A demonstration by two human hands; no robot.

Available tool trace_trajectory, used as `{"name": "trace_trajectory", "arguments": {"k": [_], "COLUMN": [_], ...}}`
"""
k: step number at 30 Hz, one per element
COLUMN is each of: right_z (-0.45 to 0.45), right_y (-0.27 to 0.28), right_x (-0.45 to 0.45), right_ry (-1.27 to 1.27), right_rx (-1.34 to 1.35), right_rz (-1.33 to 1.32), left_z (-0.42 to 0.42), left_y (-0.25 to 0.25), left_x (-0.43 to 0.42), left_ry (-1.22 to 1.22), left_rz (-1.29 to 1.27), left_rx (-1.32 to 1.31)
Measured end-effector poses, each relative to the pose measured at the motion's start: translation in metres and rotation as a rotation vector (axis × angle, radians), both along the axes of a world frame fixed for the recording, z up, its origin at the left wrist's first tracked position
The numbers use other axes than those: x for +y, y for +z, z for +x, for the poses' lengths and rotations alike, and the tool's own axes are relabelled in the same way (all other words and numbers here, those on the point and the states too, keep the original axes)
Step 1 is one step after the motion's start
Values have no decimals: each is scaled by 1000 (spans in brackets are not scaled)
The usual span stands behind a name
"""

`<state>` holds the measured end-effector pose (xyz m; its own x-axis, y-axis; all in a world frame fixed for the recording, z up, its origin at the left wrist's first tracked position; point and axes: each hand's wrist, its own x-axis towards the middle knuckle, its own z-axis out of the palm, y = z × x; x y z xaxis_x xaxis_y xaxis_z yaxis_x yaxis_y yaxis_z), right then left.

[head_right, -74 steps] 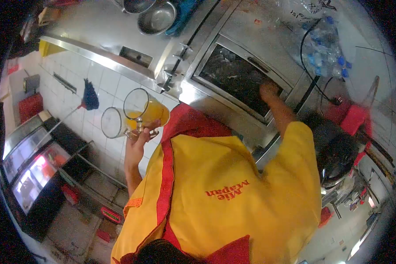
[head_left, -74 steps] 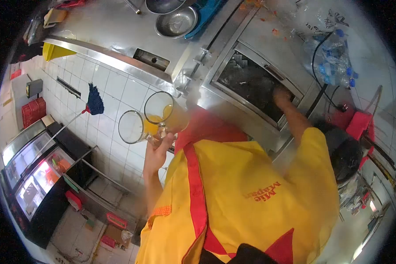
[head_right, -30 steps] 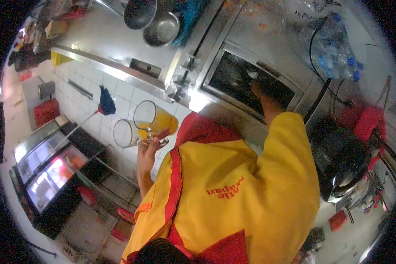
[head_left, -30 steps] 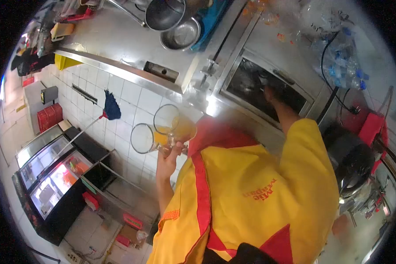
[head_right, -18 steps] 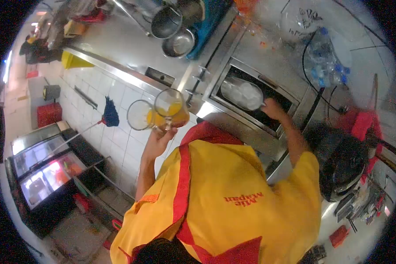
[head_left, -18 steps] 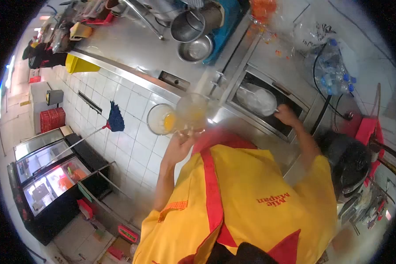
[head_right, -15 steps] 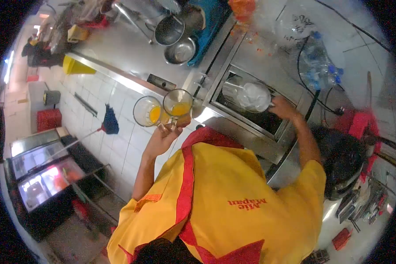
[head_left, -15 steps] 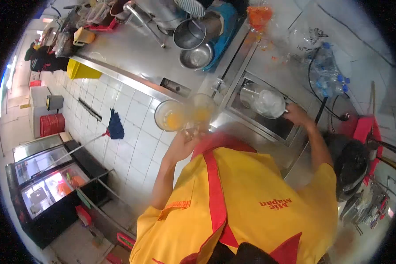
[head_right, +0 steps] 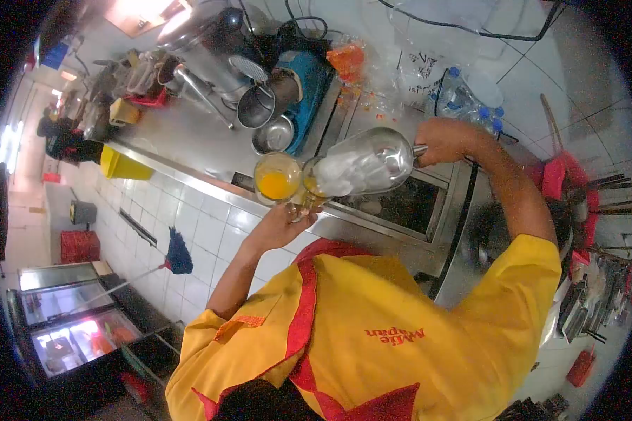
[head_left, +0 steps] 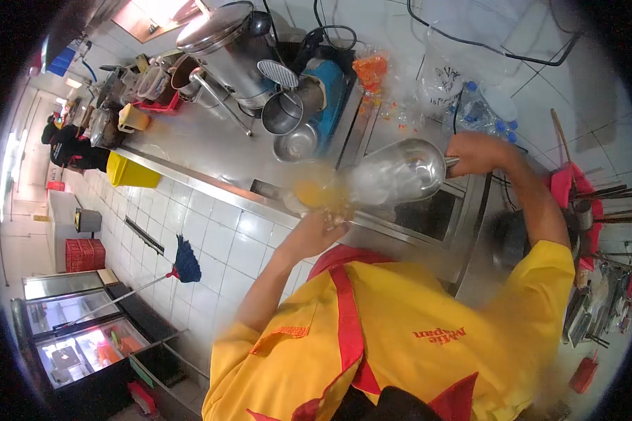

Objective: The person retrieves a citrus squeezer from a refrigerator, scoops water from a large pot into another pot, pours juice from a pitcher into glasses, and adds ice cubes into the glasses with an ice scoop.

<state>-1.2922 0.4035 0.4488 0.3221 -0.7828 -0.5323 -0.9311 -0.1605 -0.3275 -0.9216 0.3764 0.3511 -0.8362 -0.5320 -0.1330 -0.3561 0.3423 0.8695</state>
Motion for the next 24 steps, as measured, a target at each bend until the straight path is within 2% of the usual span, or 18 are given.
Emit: {"name": "trace_trajectory", "arguments": {"k": [4, 6, 9, 13, 15, 18, 22, 24], "right_z": [-3, -10, -15, -32, -34, -31, -36, -30], "right_y": [-3, -17, -32, -82, -97, -72, -14, 17], "right_x": [13, 24, 36, 56, 66, 71, 61, 54], "right_ry": [-21, -27, -84, -160, -240, -307, -255, -227], "right_rx": [-11, -123, -45, -147, -229, -201, -190, -51], "right_rz": [68, -15, 52, 76, 55, 19, -78, -34], "left_z": [-11, -13, -18, -19, -21, -23, -28, -29], "left_y": [7, 3, -4, -24, -28, -20, -27, -39], "left_x": [1, 3, 5, 5, 8, 5, 12, 12], "left_ry": [-20, -1, -32, -49, -33, -117, -82, -77], "left_rz": [-52, -54, -19, 32, 114, 79, 89, 21], "left_rx": [-59, -67, 21, -2, 108, 101, 82, 178]}}
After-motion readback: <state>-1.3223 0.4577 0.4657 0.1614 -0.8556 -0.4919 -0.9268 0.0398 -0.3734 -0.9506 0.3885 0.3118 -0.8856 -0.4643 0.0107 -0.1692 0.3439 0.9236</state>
